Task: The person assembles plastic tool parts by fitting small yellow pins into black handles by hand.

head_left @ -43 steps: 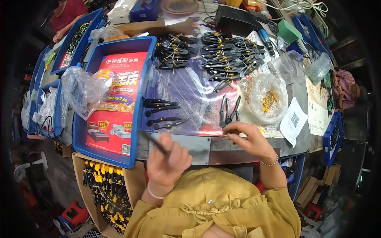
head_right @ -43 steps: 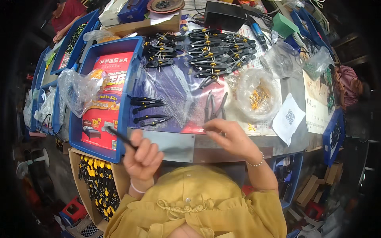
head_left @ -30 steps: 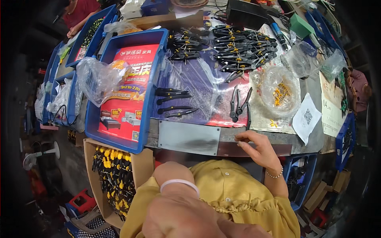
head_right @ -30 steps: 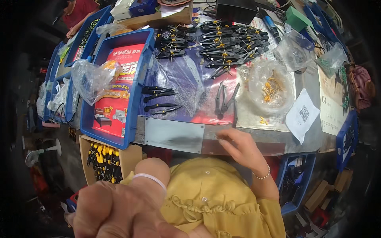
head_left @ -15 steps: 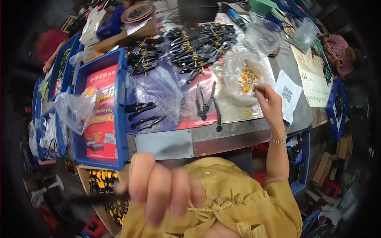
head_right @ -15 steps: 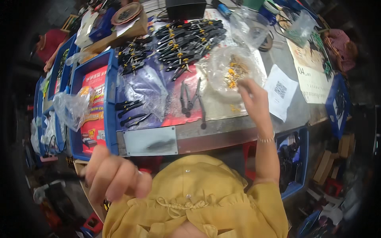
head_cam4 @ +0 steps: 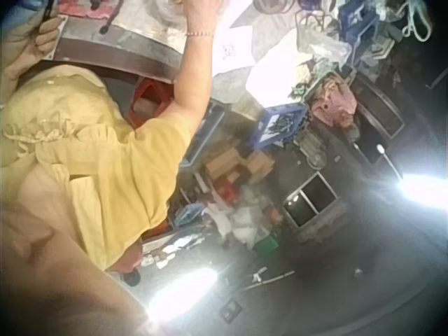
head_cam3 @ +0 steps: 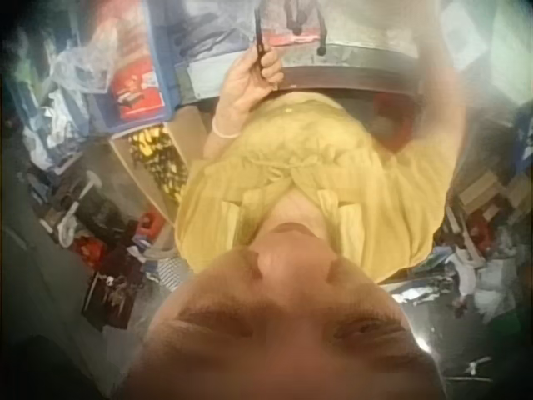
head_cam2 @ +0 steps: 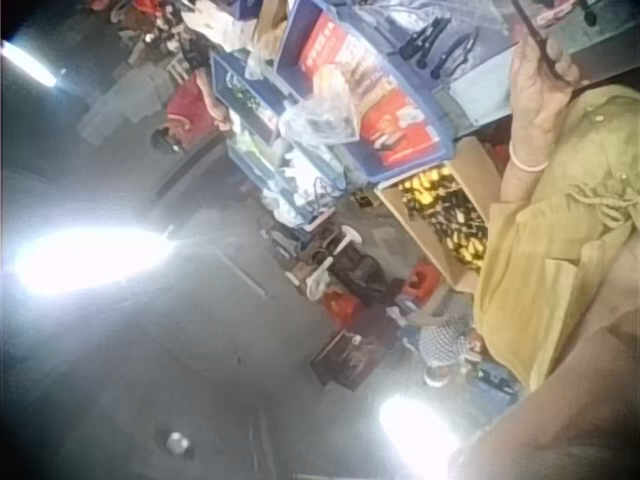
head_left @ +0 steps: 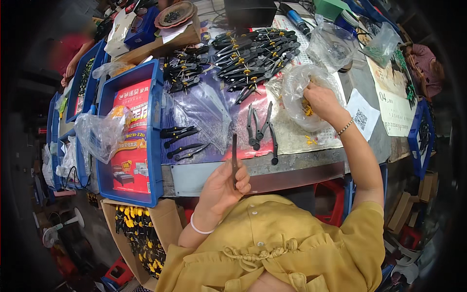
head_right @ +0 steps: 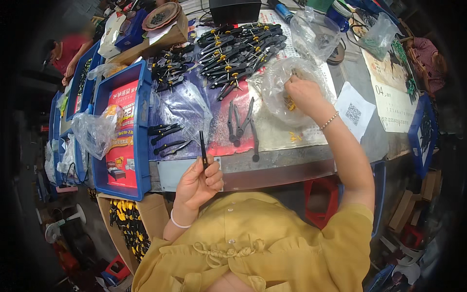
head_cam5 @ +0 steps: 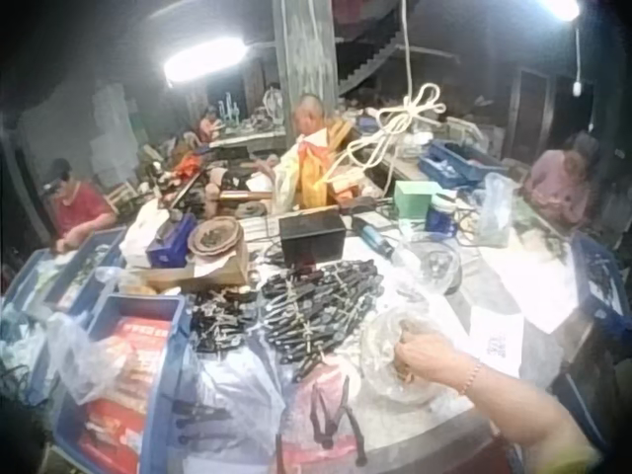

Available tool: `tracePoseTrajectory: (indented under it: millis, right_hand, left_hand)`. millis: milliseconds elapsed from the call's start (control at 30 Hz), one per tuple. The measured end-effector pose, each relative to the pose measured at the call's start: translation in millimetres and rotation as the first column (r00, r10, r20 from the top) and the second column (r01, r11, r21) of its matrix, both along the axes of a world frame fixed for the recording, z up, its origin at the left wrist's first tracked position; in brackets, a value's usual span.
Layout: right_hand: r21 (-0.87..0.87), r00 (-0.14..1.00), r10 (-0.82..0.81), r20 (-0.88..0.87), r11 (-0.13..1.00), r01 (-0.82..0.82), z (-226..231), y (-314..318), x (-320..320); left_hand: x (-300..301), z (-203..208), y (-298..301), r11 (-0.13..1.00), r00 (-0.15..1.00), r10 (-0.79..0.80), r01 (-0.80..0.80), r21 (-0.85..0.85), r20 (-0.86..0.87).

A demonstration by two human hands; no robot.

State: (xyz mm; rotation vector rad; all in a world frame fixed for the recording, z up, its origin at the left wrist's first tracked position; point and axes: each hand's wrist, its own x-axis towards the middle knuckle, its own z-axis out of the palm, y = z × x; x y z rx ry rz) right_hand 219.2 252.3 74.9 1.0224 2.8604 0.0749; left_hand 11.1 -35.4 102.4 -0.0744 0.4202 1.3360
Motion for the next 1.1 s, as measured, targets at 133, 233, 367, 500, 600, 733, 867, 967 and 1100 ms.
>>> tracePoseTrajectory:
  millis: [133, 233, 367, 500, 600, 733, 867, 967, 1100]
  right_hand:
    - [-0.131, 0.994, 0.098, 0.044, 0.987, -0.092, 10, 4, 1]
    - [-0.195, 0.983, 0.158, 0.092, 0.971, -0.138, 20, 8, 1]
    - [-0.252, 0.975, 0.208, 0.081, 0.95, -0.182, 19, 15, 6]
    - [-0.13, 0.969, 0.204, 0.136, 0.974, -0.187, 18, 13, 9]
    - [-0.078, 0.978, 0.169, 0.118, 0.984, -0.161, 33, 1, 9]
    - [-0.022, 0.987, 0.037, -0.157, 0.999, -0.041, 59, -16, 10]
    - [-0.369, 0.785, -0.236, -0.573, 0.929, 0.009, 77, -60, 4]
    - [-0.7, 0.653, -0.464, -0.598, 0.699, -0.145, 78, -108, -7]
    - [-0.706, 0.697, -0.379, -0.609, 0.659, -0.259, 78, -150, -22]
  left_hand:
    - [-1, -10, 0, 0.999, 1.0, 0.006, -0.006, -0.044, 0.0]
    - [1, -12, 0, 0.996, 1.0, -0.003, 0.003, -0.089, 0.001]
    - [4, -13, -1, 0.997, 1.0, -0.001, 0.002, -0.077, 0.011]
    - [4, -16, -1, 0.999, 0.995, -0.005, 0.01, -0.047, 0.096]
    - [5, -15, 0, 0.998, 0.996, -0.007, 0.013, -0.062, 0.09]
    - [6, -15, 2, 0.998, 0.995, -0.009, 0.016, -0.065, 0.098]
    - [10, -18, 8, 0.999, 0.994, -0.004, 0.01, -0.052, 0.106]
    - [11, -21, 13, 1.0, 0.991, -0.001, 0.004, -0.027, 0.132]
    - [14, -22, 18, 1.0, 0.984, -0.006, 0.009, -0.015, 0.177]
